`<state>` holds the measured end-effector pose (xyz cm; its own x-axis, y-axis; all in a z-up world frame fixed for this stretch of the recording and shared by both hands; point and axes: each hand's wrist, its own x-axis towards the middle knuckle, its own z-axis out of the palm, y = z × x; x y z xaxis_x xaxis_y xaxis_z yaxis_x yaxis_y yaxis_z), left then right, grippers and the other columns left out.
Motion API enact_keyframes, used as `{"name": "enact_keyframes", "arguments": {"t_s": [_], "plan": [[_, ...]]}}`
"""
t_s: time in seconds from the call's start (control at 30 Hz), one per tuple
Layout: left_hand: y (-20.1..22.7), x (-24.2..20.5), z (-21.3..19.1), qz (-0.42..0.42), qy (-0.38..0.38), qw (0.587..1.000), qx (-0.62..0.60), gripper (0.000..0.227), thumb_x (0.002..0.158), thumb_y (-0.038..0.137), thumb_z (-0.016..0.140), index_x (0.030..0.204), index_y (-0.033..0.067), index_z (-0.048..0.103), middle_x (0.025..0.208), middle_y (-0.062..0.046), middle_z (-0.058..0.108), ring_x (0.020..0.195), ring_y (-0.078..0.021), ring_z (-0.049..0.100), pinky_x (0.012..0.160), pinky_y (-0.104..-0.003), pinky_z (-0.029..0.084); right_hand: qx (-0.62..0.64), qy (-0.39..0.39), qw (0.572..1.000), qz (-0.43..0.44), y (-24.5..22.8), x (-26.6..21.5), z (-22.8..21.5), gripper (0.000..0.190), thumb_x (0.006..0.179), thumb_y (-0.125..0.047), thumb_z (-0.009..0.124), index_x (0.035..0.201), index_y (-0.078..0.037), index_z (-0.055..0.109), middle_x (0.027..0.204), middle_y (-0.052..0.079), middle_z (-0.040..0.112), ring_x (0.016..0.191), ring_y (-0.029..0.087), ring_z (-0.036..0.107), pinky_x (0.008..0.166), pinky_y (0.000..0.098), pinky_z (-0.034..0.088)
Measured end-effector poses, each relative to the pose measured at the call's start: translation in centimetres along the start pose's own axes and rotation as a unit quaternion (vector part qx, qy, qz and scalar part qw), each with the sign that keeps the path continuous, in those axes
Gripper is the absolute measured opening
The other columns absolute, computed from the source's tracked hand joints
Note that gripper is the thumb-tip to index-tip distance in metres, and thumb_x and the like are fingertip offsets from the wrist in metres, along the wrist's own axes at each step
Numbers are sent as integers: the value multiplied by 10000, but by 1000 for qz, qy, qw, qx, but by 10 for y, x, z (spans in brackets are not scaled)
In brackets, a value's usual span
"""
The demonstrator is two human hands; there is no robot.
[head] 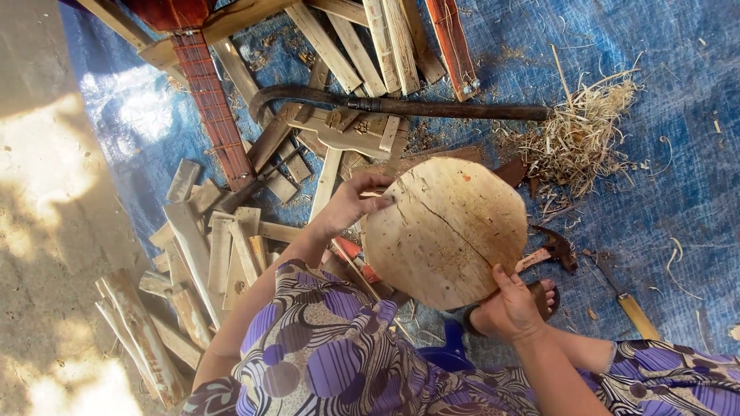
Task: Shaping a wooden component for a musical instrument using a hand adze and hammer
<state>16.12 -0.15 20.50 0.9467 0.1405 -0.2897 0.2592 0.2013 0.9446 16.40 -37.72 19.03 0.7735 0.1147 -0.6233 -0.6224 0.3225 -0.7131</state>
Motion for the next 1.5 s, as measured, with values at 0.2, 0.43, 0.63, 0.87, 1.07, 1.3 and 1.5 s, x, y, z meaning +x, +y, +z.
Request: {"name": "enact_keyframes", "arguments": {"t_s": [0.2,0.43,0.63,0.87,1.07,1.3,1.5], "plan": [[-8,2,9,-21,-20,999,-14,422,752,178,901,1134,72,755,1014,-47,692,1030,-160,617,930,-320,570,16,-4,1000,15,18,16,-26,161,1041,-188,605,1138,-123,715,1135,196,734,1056,371,720,969,599,550],[16,-2,14,-14,-4,1000,-10,416,752,235,918,1101,77,756,886,-24,646,896,-126,606,829,-289,579,26,-7,1000,16,18,16,-25,188,1036,-178,599,1174,-142,721,1163,181,729,1067,354,717,978,596,548],[-7,-1,13,-18,-9,999,-29,369,745,222,922,1039,88,744,855,-12,654,856,-121,614,779,-273,554,37,-14,999,29,23,27,-35,179,1047,-188,589,1160,-151,723,1197,184,721,1098,382,704,988,606,533],[25,-8,24,9,-106,994,-32,350,819,222,854,1093,64,704,974,-70,673,942,-183,631,844,-344,564,27,-6,993,117,-10,9,46,448,1027,-418,521,1381,-152,590,1428,168,586,1319,366,546,1138,603,391],[80,-14,36,40,-316,947,31,440,908,176,698,1301,-11,634,1243,-203,585,1122,-329,609,1000,-492,531,17,-61,984,169,27,60,42,560,1020,-619,479,1308,-145,555,1198,118,578,1088,330,567,985,504,428],[117,-17,31,34,-280,944,169,335,954,200,690,1250,41,679,1148,-152,622,1054,-287,648,989,-478,542,-44,-195,948,247,44,68,39,523,1073,-543,408,1222,-99,641,620,-68,471,454,60,397,448,221,332],[9,4,10,-75,-113,991,-10,253,922,141,705,1105,-33,708,951,-133,709,869,-209,705,791,-305,565,-245,-300,781,-490,62,131,49,1084,698,-492,845,1579,-333,233,1715,25,204,1582,312,125,1309,525,80]]}}
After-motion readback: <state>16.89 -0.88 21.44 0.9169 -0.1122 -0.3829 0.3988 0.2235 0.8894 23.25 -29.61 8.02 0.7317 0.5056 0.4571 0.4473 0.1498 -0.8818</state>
